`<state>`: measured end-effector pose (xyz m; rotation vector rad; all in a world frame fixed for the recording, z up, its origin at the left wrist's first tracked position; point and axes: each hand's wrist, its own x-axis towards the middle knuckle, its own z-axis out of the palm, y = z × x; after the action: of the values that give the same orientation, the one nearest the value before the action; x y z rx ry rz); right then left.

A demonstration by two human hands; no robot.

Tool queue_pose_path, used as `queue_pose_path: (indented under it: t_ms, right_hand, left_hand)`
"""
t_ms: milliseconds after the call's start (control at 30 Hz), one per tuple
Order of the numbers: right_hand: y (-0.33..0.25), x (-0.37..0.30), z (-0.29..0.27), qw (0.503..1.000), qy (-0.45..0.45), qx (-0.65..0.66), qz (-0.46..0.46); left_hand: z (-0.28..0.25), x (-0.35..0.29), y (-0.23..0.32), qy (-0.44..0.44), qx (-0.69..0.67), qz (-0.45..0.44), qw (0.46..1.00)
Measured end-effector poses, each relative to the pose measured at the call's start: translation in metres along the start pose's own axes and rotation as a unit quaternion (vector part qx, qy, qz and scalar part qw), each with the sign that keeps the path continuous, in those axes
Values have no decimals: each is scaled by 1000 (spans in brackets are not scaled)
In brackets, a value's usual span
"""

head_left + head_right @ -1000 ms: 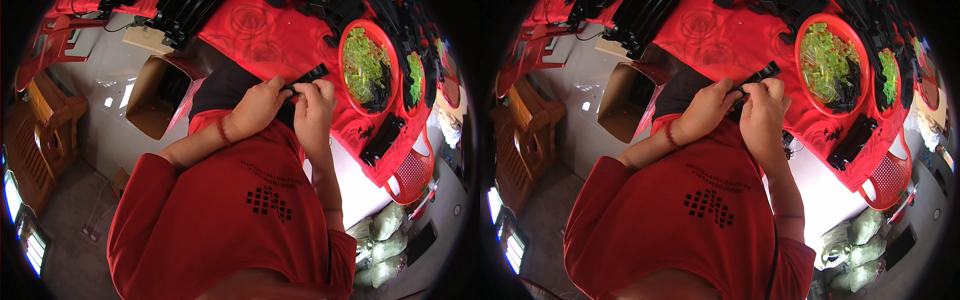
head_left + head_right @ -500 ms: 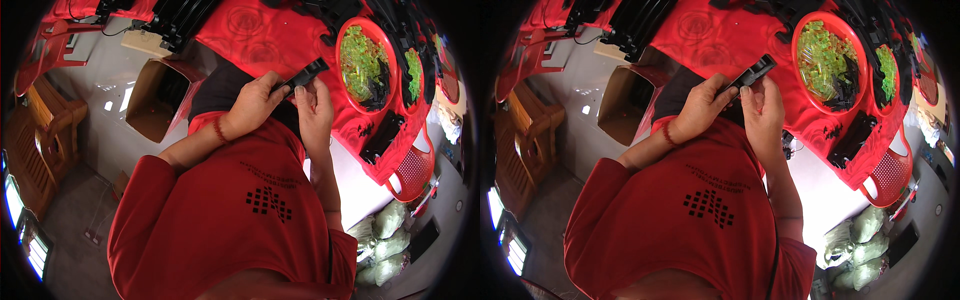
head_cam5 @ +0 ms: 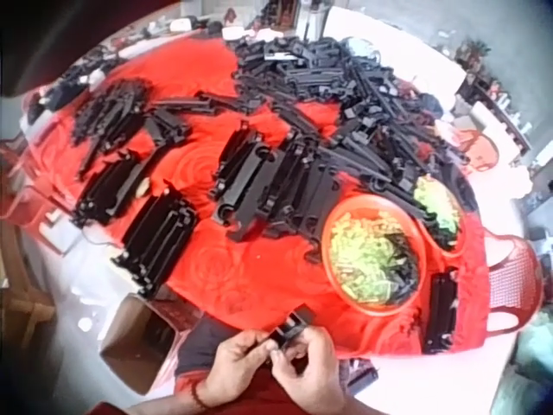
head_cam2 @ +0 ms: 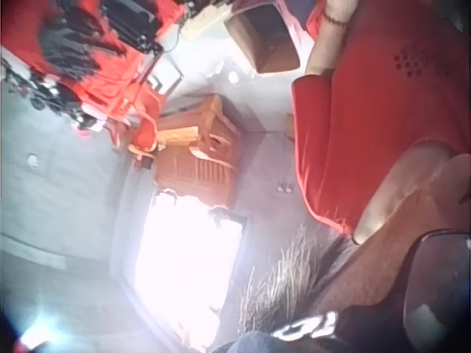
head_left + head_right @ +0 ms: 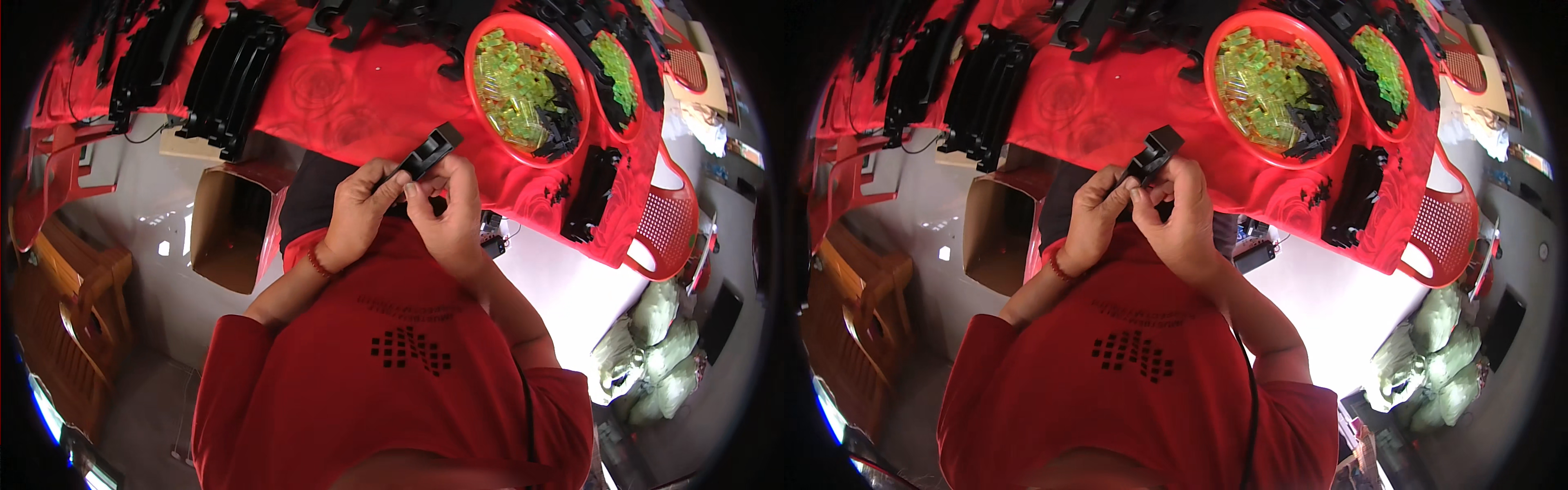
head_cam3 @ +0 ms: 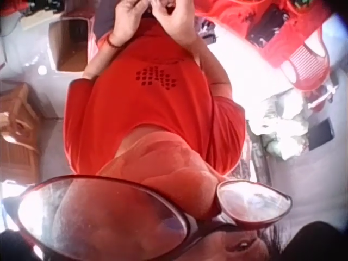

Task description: The person assembles plastic components by hand, picking up small inserts from a bowl and fitting them into black plastic housings.

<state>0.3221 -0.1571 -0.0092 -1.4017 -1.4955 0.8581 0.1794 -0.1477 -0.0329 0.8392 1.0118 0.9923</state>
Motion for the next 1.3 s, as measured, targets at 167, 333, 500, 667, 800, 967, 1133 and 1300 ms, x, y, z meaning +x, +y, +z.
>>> queue_pose_path:
  t_ms: [167,333,500,667,800,967,1133,1300]
  right_hand:
    - [-4,2,-1,999,25,-37,5]
    - [5,8,-4,999,40,-24,-5]
    - [-1,6,-6,1000,14,-20,9]
    - [-4,2,-8,1000,18,-12,-2]
    - [-11,-4,-4,1000,20,-21,-7]
    - [-7,-8,1,998,37,-27,31]
    - [1,1,-5,995,60,50,62]
    - [-10,11,-16,991,9,89,100]
  left_hand:
    - [1,7,-4,-42,-34,-60,997]
    - [6,9,-1,-48,39,-20,998]
    - [4,7,-1,-27,38,-18,999]
    - [-1,6,0,-49,23,-25,998]
    - [1,-2,0,-38,-33,-7,999]
    - [-3,0,-7,-39,-9,-43,998]
    - [4,17,2,-93,9,-35,995]
    - [1,11,11,-123,-23,-43,991]
